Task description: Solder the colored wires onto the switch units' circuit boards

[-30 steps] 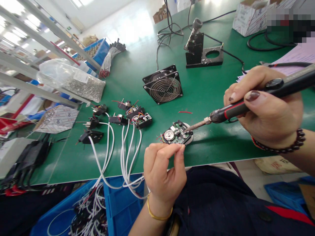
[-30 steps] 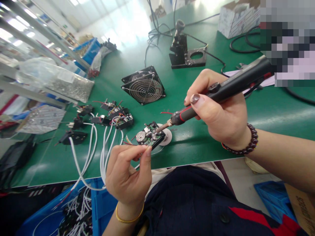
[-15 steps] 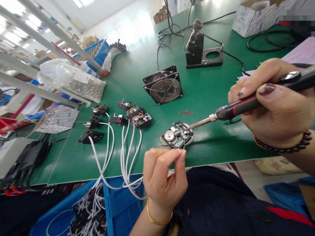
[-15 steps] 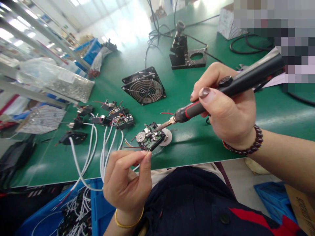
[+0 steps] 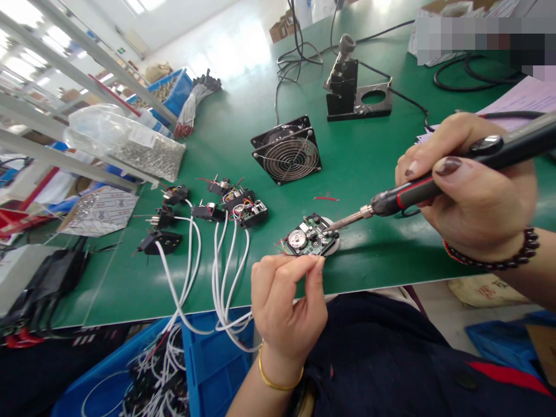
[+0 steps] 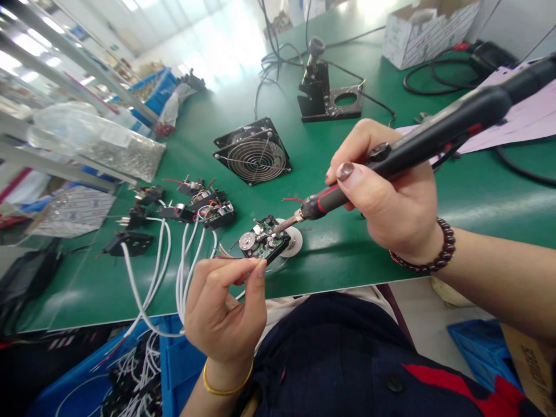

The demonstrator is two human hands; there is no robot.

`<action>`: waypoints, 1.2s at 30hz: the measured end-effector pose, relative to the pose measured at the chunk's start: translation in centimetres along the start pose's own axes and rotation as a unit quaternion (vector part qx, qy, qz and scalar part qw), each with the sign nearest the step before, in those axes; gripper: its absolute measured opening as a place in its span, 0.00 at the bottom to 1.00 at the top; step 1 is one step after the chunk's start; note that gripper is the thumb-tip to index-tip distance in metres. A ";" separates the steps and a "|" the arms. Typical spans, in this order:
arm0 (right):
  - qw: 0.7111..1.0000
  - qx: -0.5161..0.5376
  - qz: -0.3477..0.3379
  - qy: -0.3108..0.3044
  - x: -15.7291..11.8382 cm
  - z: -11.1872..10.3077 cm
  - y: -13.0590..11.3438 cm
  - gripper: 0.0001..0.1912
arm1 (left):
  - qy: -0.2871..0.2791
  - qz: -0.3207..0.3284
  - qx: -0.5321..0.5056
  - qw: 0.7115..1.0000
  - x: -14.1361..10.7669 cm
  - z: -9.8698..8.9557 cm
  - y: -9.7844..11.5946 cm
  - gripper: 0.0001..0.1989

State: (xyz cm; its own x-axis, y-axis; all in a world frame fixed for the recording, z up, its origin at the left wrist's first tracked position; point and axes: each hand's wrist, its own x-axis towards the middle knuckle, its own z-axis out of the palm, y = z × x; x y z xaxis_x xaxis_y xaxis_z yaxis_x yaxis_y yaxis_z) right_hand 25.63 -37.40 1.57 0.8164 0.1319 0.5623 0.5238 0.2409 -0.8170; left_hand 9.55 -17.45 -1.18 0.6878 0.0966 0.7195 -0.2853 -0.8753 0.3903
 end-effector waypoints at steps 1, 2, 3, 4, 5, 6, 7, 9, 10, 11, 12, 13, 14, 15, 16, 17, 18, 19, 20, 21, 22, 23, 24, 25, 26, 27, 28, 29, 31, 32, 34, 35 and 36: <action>1.000 0.015 -0.004 -0.005 0.0 0.0 0.0 0.08 | 0.000 0.001 0.001 1.000 0.1 0.1 0.0 0.08; 1.000 0.027 -0.008 -0.011 0.1 0.0 0.1 0.06 | 0.000 0.002 0.002 1.000 0.1 0.1 -0.1 0.08; 0.999 0.036 -0.010 -0.016 0.1 0.0 0.1 0.06 | -0.001 0.002 0.004 1.000 0.1 0.1 -0.1 0.08; 0.999 0.039 -0.009 -0.019 0.1 0.0 0.1 0.06 | -0.002 0.003 0.005 1.000 0.2 0.2 -0.1 0.08; 0.999 0.039 -0.007 -0.021 0.1 0.0 0.1 0.06 | -0.003 0.003 0.005 1.000 0.2 0.2 -0.1 0.08; 0.999 0.039 -0.007 -0.022 0.1 0.0 0.1 0.06 | -0.004 0.004 0.006 1.000 0.2 0.2 -0.1 0.08; 0.999 0.039 -0.008 -0.021 0.1 0.0 0.1 0.06 | -0.005 0.005 0.006 1.000 0.3 0.2 0.0 0.08; 0.999 0.040 -0.009 -0.023 0.1 0.0 0.1 0.06 | -0.003 0.007 0.006 1.000 0.4 0.2 0.0 0.08; 0.999 0.040 -0.010 -0.024 0.1 0.0 0.2 0.06 | -0.002 0.008 0.007 1.000 0.4 0.3 0.0 0.08; 0.999 0.039 -0.012 -0.025 0.1 0.0 0.2 0.07 | -0.002 0.008 0.008 1.000 0.4 0.3 0.0 0.08; 0.999 0.038 -0.013 -0.026 0.1 -0.1 0.2 0.08 | -0.001 0.007 0.009 1.000 0.5 0.3 0.0 0.09; 0.999 0.037 -0.015 -0.025 0.1 -0.1 0.3 0.09 | -0.001 0.006 0.009 1.000 0.5 0.3 0.0 0.09; 0.999 0.036 -0.016 -0.024 0.1 -0.1 0.3 0.10 | -0.001 0.005 0.009 1.000 0.5 0.3 0.0 0.09; 0.999 0.037 -0.016 -0.022 0.1 -0.1 0.3 0.11 | -0.002 0.004 0.009 1.000 0.5 0.3 0.0 0.09; 0.999 0.038 -0.014 -0.021 0.1 0.0 0.3 0.12 | -0.002 0.003 0.009 1.000 0.5 0.2 0.0 0.10; 0.999 0.040 -0.012 -0.018 0.1 0.0 0.2 0.12 | -0.002 0.003 0.009 1.000 0.5 0.3 0.0 0.10; 0.999 0.039 -0.010 -0.017 0.1 0.0 0.2 0.12 | -0.002 0.003 0.010 1.000 0.5 0.3 0.0 0.09; 0.999 0.037 -0.008 -0.016 0.1 0.0 0.2 0.12 | -0.001 0.002 0.010 1.000 0.5 0.3 0.0 0.09; 0.999 0.036 -0.008 -0.017 0.1 0.1 0.2 0.12 | -0.001 0.002 0.011 1.000 0.5 0.3 0.0 0.09; 0.999 0.035 -0.009 -0.018 0.1 0.0 0.2 0.11 | 0.000 0.004 0.012 1.000 0.5 0.3 0.0 0.09; 0.999 0.036 -0.011 -0.020 0.1 0.0 0.2 0.11 | 0.000 0.005 0.012 1.000 0.5 0.3 0.0 0.09; 0.999 0.039 -0.014 -0.022 0.1 0.0 0.2 0.10 | 0.000 0.005 0.013 1.000 0.5 0.3 0.0 0.09; 0.999 0.044 -0.015 -0.025 0.1 -0.1 0.3 0.10 | 0.001 0.005 0.014 1.000 0.6 0.3 0.0 0.09; 0.998 0.047 -0.015 -0.026 0.1 -0.1 0.3 0.10 | 0.001 0.005 0.014 1.000 0.6 0.3 0.0 0.09; 0.998 0.048 -0.015 -0.027 0.1 -0.2 0.4 0.10 | 0.001 0.004 0.014 1.000 0.6 0.3 0.0 0.09; 0.998 0.049 -0.014 -0.027 0.1 -0.2 0.4 0.10 | 0.001 0.004 0.014 1.000 0.6 0.3 0.0 0.09; 0.998 0.050 -0.014 -0.028 0.1 -0.2 0.4 0.11 | -0.001 0.004 0.014 1.000 0.6 0.3 0.0 0.09; 0.998 0.048 -0.014 -0.027 0.1 -0.2 0.4 0.12 | -0.002 0.005 0.014 1.000 0.6 0.3 0.0 0.09; 0.999 0.044 -0.015 -0.023 0.1 -0.2 0.4 0.14 | -0.003 0.008 0.013 1.000 0.7 0.3 0.1 0.09; 0.999 0.040 -0.014 -0.021 0.1 -0.2 0.4 0.15 | -0.003 0.008 0.013 1.000 0.7 0.3 0.1 0.09; 0.999 0.032 -0.011 -0.016 0.1 -0.2 0.4 0.17 | -0.002 0.010 0.014 1.000 0.7 0.4 0.1 0.09; 0.999 0.028 -0.008 -0.015 0.1 -0.2 0.4 0.17 | -0.001 0.010 0.015 1.000 0.8 0.4 0.1 0.09; 1.000 0.026 -0.005 -0.016 0.1 -0.2 0.4 0.17 | -0.001 0.010 0.017 1.000 0.8 0.4 0.1 0.09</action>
State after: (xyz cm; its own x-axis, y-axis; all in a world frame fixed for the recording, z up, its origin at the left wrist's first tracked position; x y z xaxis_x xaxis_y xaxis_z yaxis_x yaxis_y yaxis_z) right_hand 25.95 -37.44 1.31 0.8026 0.1605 0.5745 0.5174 0.2919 -0.8044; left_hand 10.35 -17.61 -0.81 0.6836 0.0770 0.7258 -0.2772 -0.8925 0.3558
